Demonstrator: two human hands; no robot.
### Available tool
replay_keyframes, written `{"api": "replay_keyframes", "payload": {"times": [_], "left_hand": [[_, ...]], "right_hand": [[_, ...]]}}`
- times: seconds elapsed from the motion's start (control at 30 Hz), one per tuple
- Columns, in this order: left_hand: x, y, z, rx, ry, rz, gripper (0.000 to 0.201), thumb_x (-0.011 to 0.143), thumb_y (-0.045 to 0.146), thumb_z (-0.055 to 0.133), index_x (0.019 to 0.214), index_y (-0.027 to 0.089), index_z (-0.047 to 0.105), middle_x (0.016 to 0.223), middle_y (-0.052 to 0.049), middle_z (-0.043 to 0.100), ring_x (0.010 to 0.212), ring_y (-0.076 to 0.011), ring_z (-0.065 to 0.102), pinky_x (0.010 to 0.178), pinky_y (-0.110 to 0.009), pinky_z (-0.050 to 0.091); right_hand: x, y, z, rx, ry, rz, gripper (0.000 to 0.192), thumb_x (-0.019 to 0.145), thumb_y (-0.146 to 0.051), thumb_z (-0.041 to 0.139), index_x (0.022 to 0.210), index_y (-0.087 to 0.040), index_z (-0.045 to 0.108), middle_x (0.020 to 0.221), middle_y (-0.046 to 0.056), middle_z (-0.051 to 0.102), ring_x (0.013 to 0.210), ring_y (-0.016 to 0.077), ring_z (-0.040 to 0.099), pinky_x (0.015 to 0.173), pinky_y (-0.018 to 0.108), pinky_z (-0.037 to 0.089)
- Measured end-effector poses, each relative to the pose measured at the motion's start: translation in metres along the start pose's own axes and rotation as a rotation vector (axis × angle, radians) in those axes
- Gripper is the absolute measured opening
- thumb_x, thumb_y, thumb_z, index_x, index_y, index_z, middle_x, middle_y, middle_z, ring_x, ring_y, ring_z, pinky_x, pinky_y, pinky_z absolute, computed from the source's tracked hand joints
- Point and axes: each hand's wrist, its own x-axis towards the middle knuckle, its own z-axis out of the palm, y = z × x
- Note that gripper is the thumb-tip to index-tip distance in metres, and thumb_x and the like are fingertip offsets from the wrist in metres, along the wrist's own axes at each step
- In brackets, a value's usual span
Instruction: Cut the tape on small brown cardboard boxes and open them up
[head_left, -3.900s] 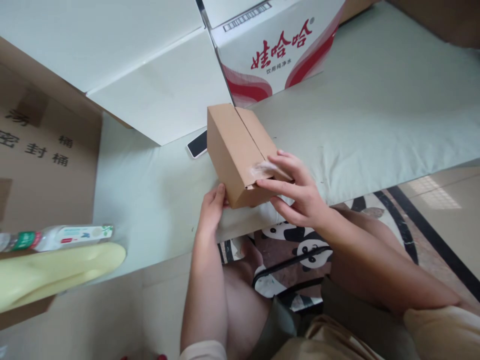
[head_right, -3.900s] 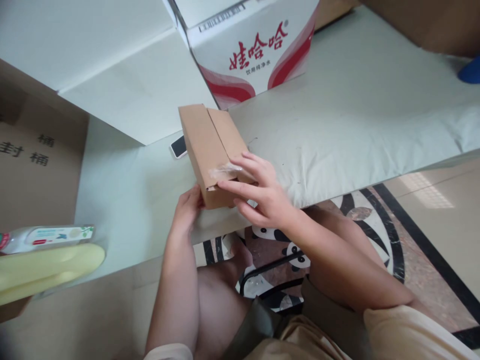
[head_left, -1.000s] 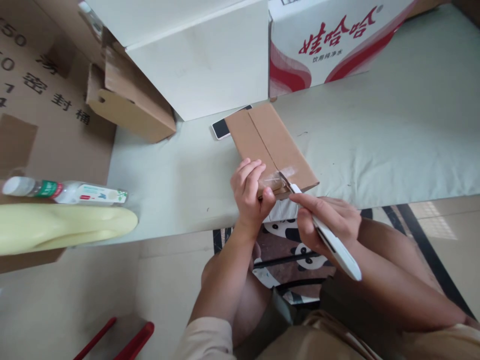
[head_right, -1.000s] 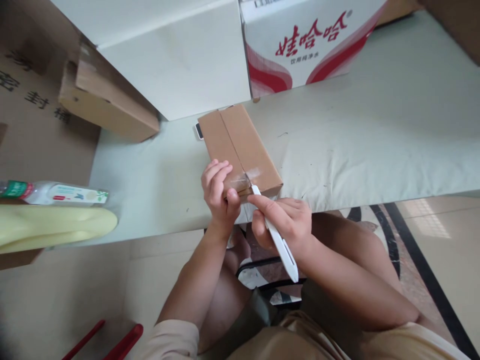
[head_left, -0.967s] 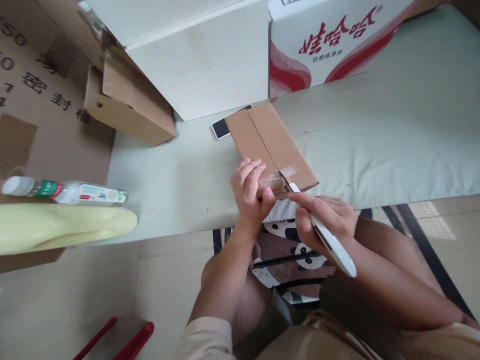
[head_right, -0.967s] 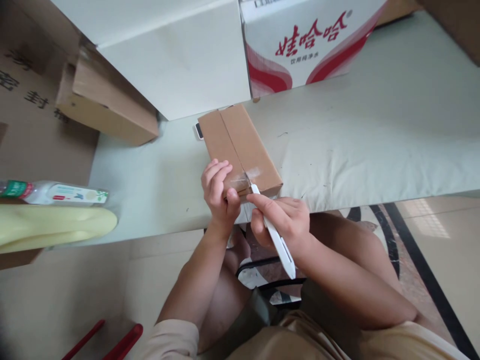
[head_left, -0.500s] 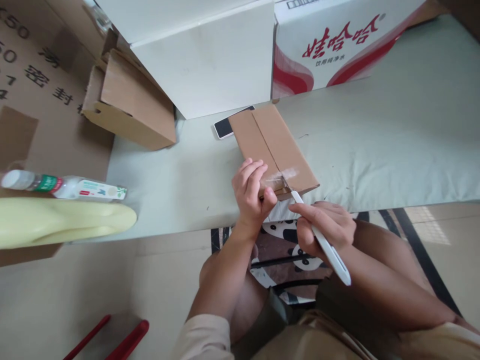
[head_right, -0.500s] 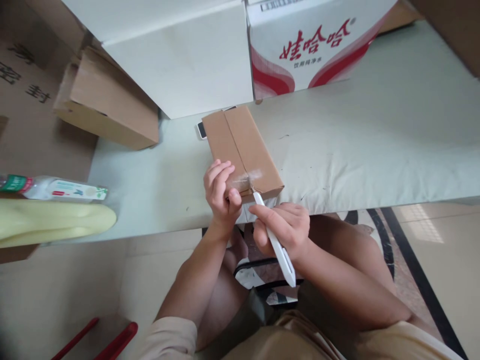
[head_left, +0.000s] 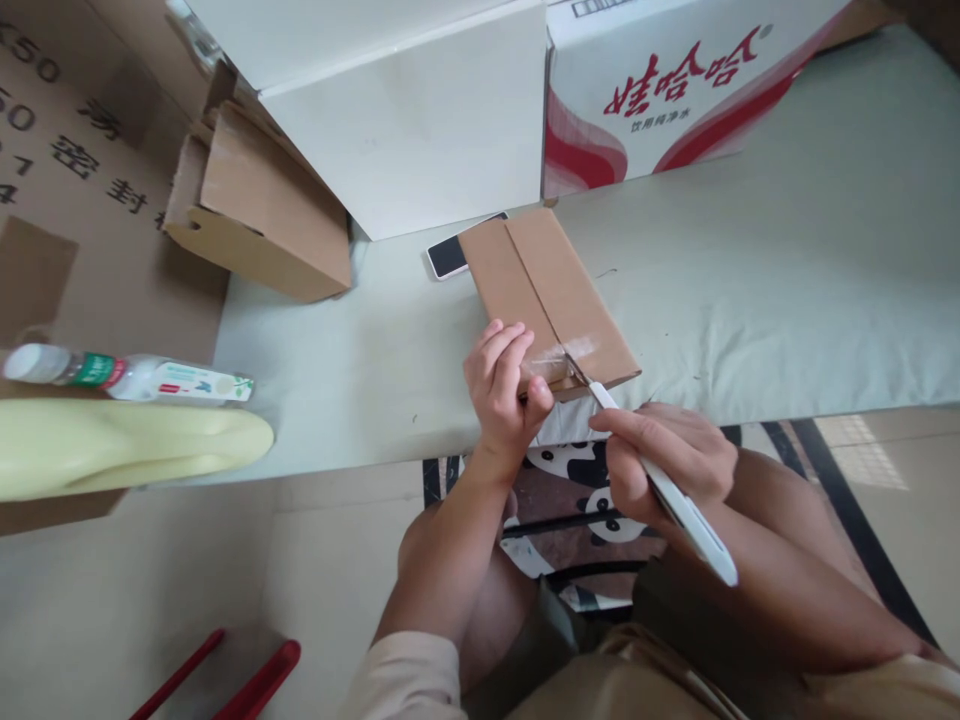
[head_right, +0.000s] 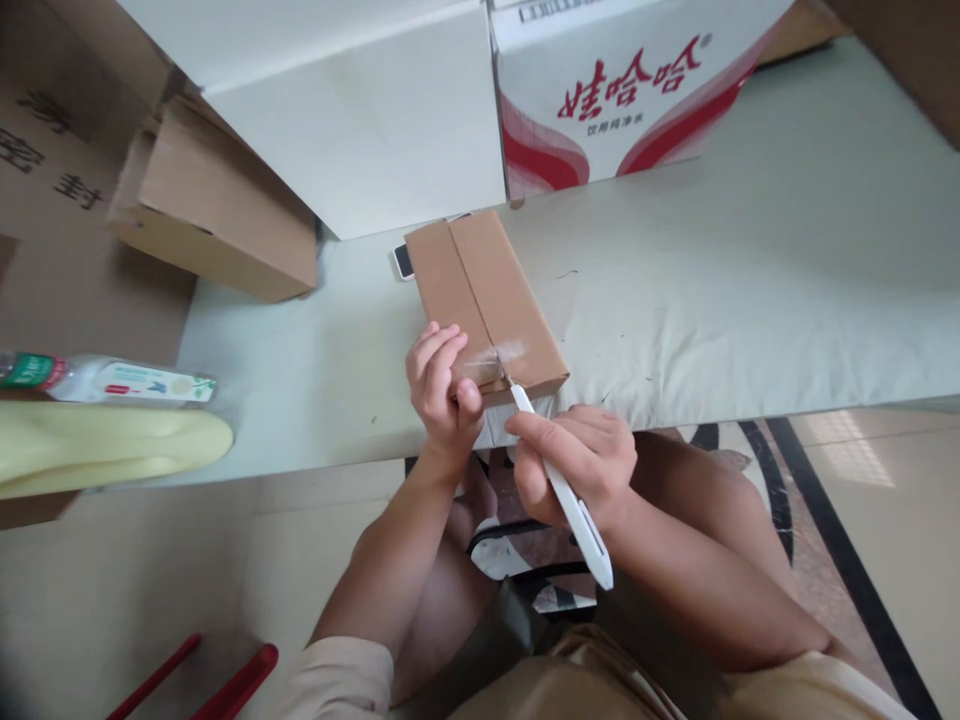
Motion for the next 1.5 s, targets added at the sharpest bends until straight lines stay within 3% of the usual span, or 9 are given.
{"api": "replay_keyframes", "payload": {"times": [0.33, 0.57, 0.67, 0.77, 0.9, 1.0, 1.07, 1.3, 1.5], "left_hand": [[-0.002, -0.001, -0.001, -0.02, -0.017, 0.001, 0.039, 0.103, 0.037, 0.04, 0.126, 0.013, 0.061, 0.121, -0.015, 0.068, 0.129, -0.0261, 0.06, 0.114, -0.049, 0.048], [-0.001, -0.007, -0.005, -0.019, -0.011, 0.017, 0.042, 0.103, 0.042, 0.042, 0.128, 0.015, 0.06, 0.12, -0.015, 0.067, 0.128, -0.0272, 0.06, 0.112, -0.05, 0.048], [0.001, -0.011, -0.005, -0.015, -0.028, 0.022, 0.048, 0.099, 0.054, 0.047, 0.128, 0.018, 0.058, 0.122, -0.014, 0.065, 0.13, -0.0293, 0.059, 0.111, -0.051, 0.048], [0.004, -0.013, -0.002, -0.058, -0.016, 0.028, 0.051, 0.093, 0.058, 0.055, 0.132, 0.025, 0.05, 0.129, -0.013, 0.061, 0.131, -0.0294, 0.058, 0.11, -0.052, 0.049], [0.007, -0.016, -0.001, -0.117, 0.033, -0.106, 0.051, 0.094, 0.057, 0.05, 0.136, 0.028, 0.044, 0.132, -0.012, 0.057, 0.127, -0.0257, 0.06, 0.104, -0.044, 0.052], [0.004, -0.024, -0.004, -0.121, 0.125, -0.263, 0.043, 0.095, 0.05, 0.049, 0.132, 0.027, 0.048, 0.127, -0.01, 0.059, 0.118, -0.0226, 0.061, 0.102, -0.039, 0.051], [0.001, -0.03, -0.007, -0.151, 0.17, -0.364, 0.039, 0.093, 0.043, 0.049, 0.128, 0.027, 0.051, 0.126, -0.008, 0.059, 0.116, -0.0223, 0.061, 0.104, -0.039, 0.05], [-0.001, -0.05, -0.012, -0.218, 0.209, -0.534, 0.044, 0.095, 0.04, 0.04, 0.138, 0.028, 0.044, 0.129, -0.008, 0.062, 0.117, -0.0212, 0.064, 0.101, -0.036, 0.053], [-0.016, -0.079, -0.01, -0.388, 0.016, -0.852, 0.057, 0.096, 0.055, 0.041, 0.149, 0.037, 0.032, 0.126, -0.008, 0.067, 0.092, -0.0167, 0.072, 0.067, -0.028, 0.058]], "right_hand": [[0.019, 0.003, 0.01, 0.003, -0.053, 0.142, 0.02, 0.086, -0.008, 0.049, 0.081, -0.019, 0.064, 0.056, -0.005, 0.06, 0.044, 0.0061, 0.053, 0.048, 0.018, 0.044], [0.003, 0.012, -0.007, 0.193, 0.118, 0.004, 0.026, 0.097, -0.027, 0.042, 0.083, -0.025, 0.063, 0.05, -0.003, 0.052, 0.039, 0.011, 0.047, 0.043, 0.027, 0.042], [0.002, 0.031, -0.008, 0.063, 0.228, 0.113, 0.032, 0.101, -0.035, 0.039, 0.081, -0.025, 0.061, 0.05, -0.002, 0.05, 0.038, 0.0122, 0.045, 0.042, 0.029, 0.041], [0.005, 0.059, -0.009, -0.122, 0.276, 0.327, 0.021, 0.1, -0.038, 0.046, 0.099, -0.026, 0.063, 0.058, -0.002, 0.056, 0.046, 0.0144, 0.052, 0.049, 0.03, 0.046], [-0.002, 0.102, -0.012, -0.277, -0.03, 0.459, 0.028, 0.098, -0.035, 0.048, 0.12, -0.025, 0.062, 0.079, 0.004, 0.068, 0.063, 0.0185, 0.062, 0.061, 0.033, 0.051], [-0.013, 0.127, -0.01, -0.399, -0.333, 0.485, 0.044, 0.09, -0.029, 0.053, 0.134, -0.02, 0.058, 0.098, 0.011, 0.073, 0.076, 0.0243, 0.066, 0.065, 0.037, 0.052], [-0.019, 0.139, -0.006, -0.465, -0.436, 0.509, 0.057, 0.085, -0.024, 0.053, 0.142, -0.015, 0.054, 0.107, 0.017, 0.072, 0.078, 0.0268, 0.066, 0.063, 0.037, 0.051], [-0.02, 0.134, 0.009, -0.539, -0.419, 0.532, 0.062, 0.088, -0.025, 0.048, 0.149, -0.015, 0.051, 0.103, 0.018, 0.065, 0.073, 0.0247, 0.059, 0.06, 0.038, 0.048], [-0.027, 0.111, 0.019, -0.42, -0.363, 0.335, 0.029, 0.087, -0.032, 0.054, 0.105, -0.017, 0.072, 0.105, 0.016, 0.065, 0.099, 0.0312, 0.061, 0.082, 0.047, 0.05]]}}
